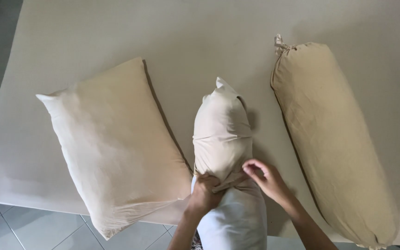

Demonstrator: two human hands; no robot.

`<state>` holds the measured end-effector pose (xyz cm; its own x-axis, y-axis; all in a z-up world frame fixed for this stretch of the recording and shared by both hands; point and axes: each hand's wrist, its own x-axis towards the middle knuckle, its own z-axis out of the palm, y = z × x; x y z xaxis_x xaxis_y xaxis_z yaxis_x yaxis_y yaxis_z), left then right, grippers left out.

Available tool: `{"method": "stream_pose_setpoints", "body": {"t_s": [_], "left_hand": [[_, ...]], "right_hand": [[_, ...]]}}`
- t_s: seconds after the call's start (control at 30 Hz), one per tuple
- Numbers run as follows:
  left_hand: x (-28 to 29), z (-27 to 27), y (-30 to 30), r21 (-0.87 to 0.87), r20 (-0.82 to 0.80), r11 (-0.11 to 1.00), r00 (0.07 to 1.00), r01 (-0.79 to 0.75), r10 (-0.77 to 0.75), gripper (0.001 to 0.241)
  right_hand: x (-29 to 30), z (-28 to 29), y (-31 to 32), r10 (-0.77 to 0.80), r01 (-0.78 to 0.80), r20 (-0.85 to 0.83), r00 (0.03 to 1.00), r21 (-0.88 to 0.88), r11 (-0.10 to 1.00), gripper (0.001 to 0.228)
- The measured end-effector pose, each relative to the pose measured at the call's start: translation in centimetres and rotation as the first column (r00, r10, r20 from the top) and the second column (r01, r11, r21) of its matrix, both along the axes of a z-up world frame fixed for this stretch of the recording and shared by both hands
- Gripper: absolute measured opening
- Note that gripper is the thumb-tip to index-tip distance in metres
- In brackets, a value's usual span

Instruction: The person inserts a pillow into a beige pillowcase by hand, repeatedly tucking and smoothing the fabric to fit the pillow. The person adjusts the pillowcase corners and edges to ensure a snug fit.

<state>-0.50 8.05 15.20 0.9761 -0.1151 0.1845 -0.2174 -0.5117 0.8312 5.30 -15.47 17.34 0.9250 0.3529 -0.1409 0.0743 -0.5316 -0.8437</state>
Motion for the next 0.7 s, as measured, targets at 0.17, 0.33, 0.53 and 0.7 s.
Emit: {"method": "stream_pose_setpoints", "body": {"t_s": [0.17, 0.33, 0.53, 0.7], "left_hand": [[-3.0, 2.3, -1.6, -0.12, -0.041, 0.971, 0.976, 0.207, -0.214, 0.019], [-3.1, 1.7, -2.1, -0.045, -0.098, 0.956, 0.951, 0.29, -0.293, 0.019], [-2.1, 2.1, -2.6, -0.044, 0.017, 0.981, 0.982, 0.187, -0.186, 0.014], [-2.2, 1.0, -3.4, -0.007, -0.009, 1.0, 1.0, -0.024, 0.024, 0.017]], "right_hand": [[2.4, 4.4, 2.3, 0.047, 0.018, 0.361, 0.931, -0.177, 0.984, 0.049], [3.9, 1.6, 2.4, 0.074, 0.079, 0.517, 0.853, -0.268, 0.96, 0.019], [5.4, 0.3, 2.0, 0.188, 0.037, 0.537, 0.822, -0.381, 0.924, 0.022], [3.2, -2.9, 1.7, 0.058, 0.126, 0.613, 0.788, -0.253, 0.959, 0.033]]}}
